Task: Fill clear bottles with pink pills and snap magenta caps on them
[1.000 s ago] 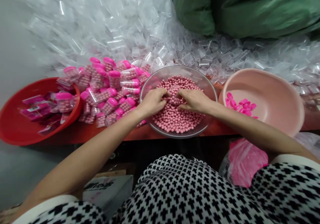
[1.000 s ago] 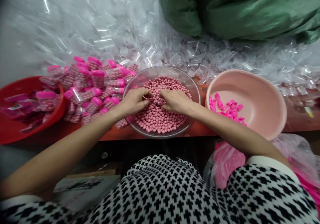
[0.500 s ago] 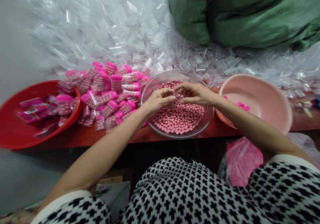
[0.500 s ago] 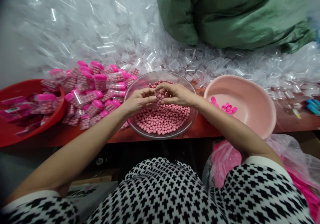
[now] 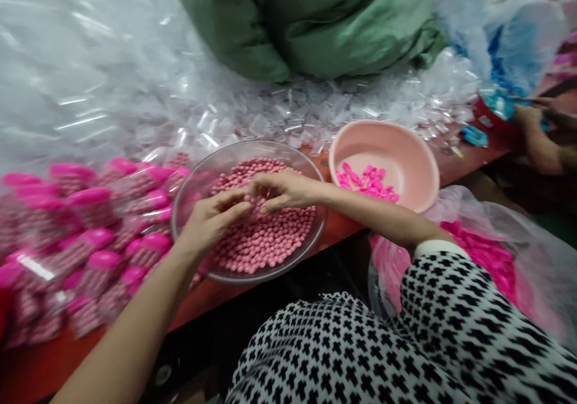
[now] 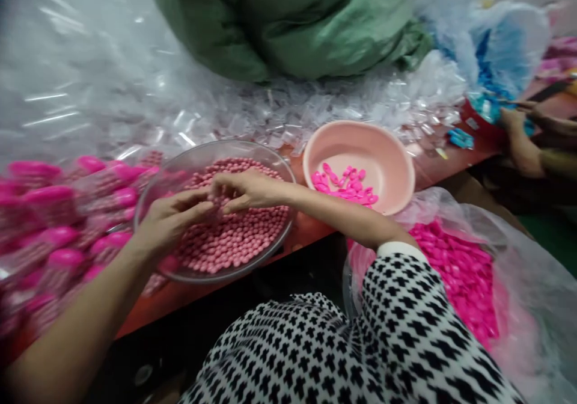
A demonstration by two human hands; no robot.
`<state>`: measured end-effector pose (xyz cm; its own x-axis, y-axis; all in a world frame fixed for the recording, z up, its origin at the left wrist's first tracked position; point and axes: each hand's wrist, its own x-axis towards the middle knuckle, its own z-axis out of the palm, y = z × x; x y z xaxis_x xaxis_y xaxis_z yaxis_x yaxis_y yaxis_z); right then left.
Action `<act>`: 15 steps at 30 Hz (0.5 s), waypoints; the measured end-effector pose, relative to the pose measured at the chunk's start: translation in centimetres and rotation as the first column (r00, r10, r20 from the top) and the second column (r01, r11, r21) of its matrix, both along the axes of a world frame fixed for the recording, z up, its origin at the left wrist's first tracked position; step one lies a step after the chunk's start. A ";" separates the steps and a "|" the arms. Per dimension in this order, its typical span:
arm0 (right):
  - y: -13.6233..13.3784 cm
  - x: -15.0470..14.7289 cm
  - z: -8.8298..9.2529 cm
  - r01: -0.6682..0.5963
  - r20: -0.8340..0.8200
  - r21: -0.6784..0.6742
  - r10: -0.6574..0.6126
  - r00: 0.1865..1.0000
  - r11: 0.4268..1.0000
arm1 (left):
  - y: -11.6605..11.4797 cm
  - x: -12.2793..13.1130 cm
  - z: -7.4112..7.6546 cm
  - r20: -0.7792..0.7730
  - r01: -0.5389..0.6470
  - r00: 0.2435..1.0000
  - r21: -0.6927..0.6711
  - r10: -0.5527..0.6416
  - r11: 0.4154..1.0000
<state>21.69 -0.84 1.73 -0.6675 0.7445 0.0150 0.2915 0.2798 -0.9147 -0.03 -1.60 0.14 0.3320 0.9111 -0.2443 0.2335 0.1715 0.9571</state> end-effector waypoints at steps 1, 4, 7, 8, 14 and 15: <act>0.0 0.1 0.0 -0.030 0.078 0.067 0.025 0.997 0.997 | 0.1 0.1 0.1 -0.078 0.024 0.997 0.041 -0.021 0.999; -0.4 0.1 -0.2 -0.058 0.282 0.178 0.005 0.959 0.982 | 0.4 0.4 0.1 -0.221 0.088 0.973 0.111 -0.062 0.990; -1.4 0.1 0.0 0.037 0.353 0.187 -0.102 0.930 0.982 | 0.5 0.7 0.0 -0.242 0.087 0.969 0.117 -0.057 0.989; -1.8 0.3 0.3 0.059 0.362 0.194 -0.127 0.923 0.979 | 0.5 0.7 -0.1 -0.245 0.088 0.968 0.116 -0.058 0.989; -3.2 7.6 3.7 0.309 0.490 0.449 -0.520 0.700 0.839 | 0.1 0.7 -0.2 -0.075 -0.018 0.997 -0.010 0.017 1.000; -3.3 9.4 3.9 0.364 0.551 0.492 -0.607 0.573 0.791 | -0.1 0.8 -0.2 -0.025 -0.042 0.999 -0.062 0.041 0.997</act>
<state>31.09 -4.09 5.65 -0.1222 0.9925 0.0085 0.9407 0.1186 -0.3178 0.74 -1.69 -0.02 0.2875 0.9068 -0.3083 0.2478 0.2404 0.9385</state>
